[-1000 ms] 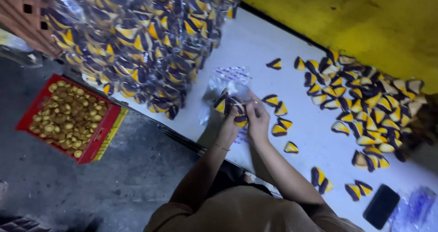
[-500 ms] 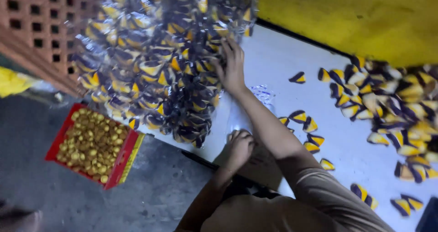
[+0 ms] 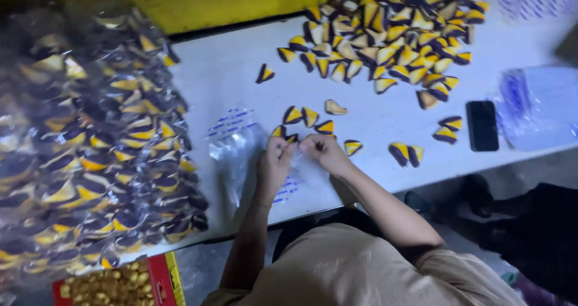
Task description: Packing individual triangular pastries into small plastic bags at a packaging station.
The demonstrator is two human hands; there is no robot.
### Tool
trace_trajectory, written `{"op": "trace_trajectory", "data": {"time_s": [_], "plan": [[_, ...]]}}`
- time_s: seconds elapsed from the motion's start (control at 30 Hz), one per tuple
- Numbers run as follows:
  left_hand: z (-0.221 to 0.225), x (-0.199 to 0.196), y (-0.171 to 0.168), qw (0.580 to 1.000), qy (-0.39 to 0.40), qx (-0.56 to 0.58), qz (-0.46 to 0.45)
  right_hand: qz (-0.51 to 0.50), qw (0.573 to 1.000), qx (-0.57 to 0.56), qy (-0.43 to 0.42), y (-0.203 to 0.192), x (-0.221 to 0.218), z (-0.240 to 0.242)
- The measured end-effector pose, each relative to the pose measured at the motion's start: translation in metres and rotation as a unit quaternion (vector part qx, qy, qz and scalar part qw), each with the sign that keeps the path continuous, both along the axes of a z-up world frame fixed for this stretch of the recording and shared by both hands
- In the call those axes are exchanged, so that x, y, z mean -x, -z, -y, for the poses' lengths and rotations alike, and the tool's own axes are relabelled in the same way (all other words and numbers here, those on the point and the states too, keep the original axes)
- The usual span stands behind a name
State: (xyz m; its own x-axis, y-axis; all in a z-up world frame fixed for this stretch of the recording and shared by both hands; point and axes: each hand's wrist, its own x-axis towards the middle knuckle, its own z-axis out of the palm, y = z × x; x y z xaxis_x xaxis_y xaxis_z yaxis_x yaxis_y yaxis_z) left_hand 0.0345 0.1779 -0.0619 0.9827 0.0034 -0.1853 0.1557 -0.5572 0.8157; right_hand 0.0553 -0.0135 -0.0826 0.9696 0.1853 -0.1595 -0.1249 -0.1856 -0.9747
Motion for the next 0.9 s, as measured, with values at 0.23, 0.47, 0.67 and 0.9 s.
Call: {"op": "trace_trajectory", "data": {"time_s": [0.23,0.47,0.67,0.9], "plan": [[0.059,0.015,0.002,0.915,0.041,0.374,-0.147,0.121,0.982,0.039,0.138,-0.037,0.006,0.128],[0.075,0.025,-0.038,0.999,0.011,-0.051,-0.008,0.264,0.908,0.298,-0.132,0.007,-0.089,0.222],[0.099,0.053,-0.042,0.999,-0.037,-0.018,-0.033,0.272,0.894,0.355,0.005,0.029,-0.105,0.194],[0.117,0.065,-0.06,0.98,-0.101,0.118,-0.124,0.267,0.925,0.268,-0.038,0.028,-0.061,0.107]]}}
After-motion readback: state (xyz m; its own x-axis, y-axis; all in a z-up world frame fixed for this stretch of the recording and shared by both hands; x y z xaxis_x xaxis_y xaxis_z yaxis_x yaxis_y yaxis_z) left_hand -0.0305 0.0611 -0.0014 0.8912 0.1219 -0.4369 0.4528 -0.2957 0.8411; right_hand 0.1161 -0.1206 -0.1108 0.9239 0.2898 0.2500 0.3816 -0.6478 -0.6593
